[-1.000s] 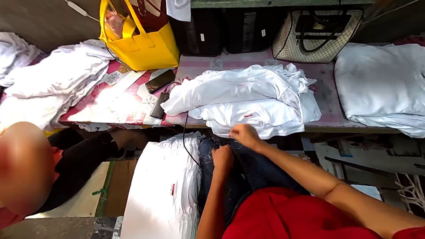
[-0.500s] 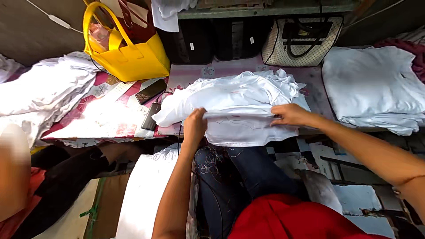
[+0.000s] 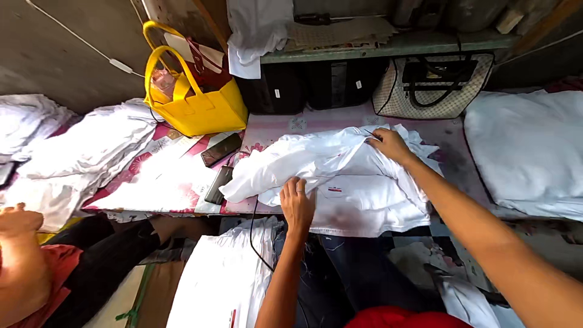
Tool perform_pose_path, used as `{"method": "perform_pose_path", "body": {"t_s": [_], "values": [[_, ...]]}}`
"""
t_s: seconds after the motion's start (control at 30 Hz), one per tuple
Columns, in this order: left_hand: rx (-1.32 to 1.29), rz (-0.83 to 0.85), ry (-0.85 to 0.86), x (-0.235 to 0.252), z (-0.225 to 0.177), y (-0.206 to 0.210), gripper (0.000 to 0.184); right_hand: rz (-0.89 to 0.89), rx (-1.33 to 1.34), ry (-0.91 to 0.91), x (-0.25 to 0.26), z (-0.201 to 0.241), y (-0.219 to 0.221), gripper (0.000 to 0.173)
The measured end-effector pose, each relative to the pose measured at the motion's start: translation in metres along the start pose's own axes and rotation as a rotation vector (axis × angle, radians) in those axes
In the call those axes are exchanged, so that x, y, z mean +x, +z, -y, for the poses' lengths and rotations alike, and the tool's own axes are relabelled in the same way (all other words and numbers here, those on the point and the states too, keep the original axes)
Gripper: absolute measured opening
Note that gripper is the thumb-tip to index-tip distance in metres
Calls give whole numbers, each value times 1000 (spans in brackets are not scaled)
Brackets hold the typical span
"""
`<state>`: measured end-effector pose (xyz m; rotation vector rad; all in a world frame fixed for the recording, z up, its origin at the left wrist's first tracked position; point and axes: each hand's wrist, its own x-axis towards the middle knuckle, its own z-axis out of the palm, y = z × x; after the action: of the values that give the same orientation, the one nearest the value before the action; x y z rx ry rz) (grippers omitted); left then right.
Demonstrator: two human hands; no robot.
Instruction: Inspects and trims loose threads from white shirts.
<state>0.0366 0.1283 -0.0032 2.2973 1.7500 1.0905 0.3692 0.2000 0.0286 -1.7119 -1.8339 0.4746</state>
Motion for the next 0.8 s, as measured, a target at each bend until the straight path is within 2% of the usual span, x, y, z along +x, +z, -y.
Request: {"method": "perform_pose_path", "body": {"t_s": [0.03,0.07,0.17,0.27,0.33,0.37,0.47,0.53,0.63,0.73,0.8], "values": [[-23,-31,-18,-6,8,1,20,-1,16,1,1,2,-2,28],[-76,-56,-49,-1,12,-4,16,-7,37,-2,4,4,-5,30],[-269,-44,-163,47,11,-45,19,-57,74,-21,13,17,-21,33],[-215,-45,-115,101,14,-62,25,-142,3,-21,20,37,-34,36],[-123,-36,-25,127,28,-53,32,-155,-110,20,25,33,-29,38],[-87,3,-25,137,41,-42,35,-105,-168,60,28,25,-22,38],[-76,238,-190,139,93,0,41,127,-260,187,31,2,6,42],[-98,163,-177,130,109,13,41,124,-265,158,31,6,10,39],[-70,-28,-118,113,100,9,36,57,-247,103,14,13,11,33],[-110,-245,-7,99,56,4,30,6,-231,88,16,11,13,34],[-168,-190,57,83,12,7,27,-115,-238,47,11,14,17,30]]}}
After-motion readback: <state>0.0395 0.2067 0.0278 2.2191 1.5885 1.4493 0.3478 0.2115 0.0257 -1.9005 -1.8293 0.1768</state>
